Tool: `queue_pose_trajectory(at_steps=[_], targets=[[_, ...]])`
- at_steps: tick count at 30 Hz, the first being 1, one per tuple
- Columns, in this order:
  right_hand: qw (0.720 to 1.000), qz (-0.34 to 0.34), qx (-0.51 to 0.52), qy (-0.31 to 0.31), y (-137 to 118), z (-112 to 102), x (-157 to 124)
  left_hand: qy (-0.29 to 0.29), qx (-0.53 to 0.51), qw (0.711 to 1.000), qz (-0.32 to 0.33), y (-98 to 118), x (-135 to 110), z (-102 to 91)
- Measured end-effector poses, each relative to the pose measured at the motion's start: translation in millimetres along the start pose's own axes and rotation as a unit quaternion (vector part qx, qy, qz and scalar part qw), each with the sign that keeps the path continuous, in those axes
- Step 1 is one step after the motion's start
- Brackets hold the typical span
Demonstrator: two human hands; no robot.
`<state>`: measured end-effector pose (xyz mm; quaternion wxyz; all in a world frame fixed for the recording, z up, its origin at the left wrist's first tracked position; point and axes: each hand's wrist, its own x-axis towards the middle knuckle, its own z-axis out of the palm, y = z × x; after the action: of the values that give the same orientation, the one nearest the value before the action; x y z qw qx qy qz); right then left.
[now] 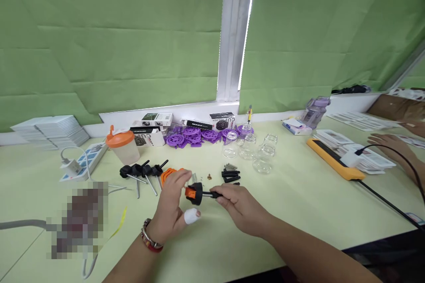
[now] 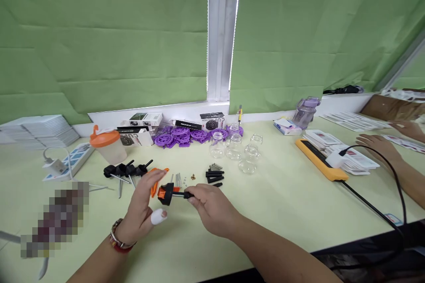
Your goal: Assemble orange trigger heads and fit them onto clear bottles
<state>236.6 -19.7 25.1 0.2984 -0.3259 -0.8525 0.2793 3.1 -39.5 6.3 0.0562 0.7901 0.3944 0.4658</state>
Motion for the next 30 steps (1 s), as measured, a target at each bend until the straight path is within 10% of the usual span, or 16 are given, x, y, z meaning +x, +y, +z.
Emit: queue_pose_trajectory(at_steps=[4,11,30], targets=[[0.976,0.122,0.176,-0.048,0.5,1.3,-12.8,-0.102,-0.032,0.982,-0.158,24.8,3.8,2.6],[0.936,0.265,0.228,-0.043,30.3,38.9,-2.5,-0.113,-0.162,0.888,-0.415,23.2,-6.5,20.1],[0.949,0.244,0.199,0.01,47.3,73.5,28.2,-0.094,-0.119,0.884,-0.442,-1.2,-20.8,39.9]])
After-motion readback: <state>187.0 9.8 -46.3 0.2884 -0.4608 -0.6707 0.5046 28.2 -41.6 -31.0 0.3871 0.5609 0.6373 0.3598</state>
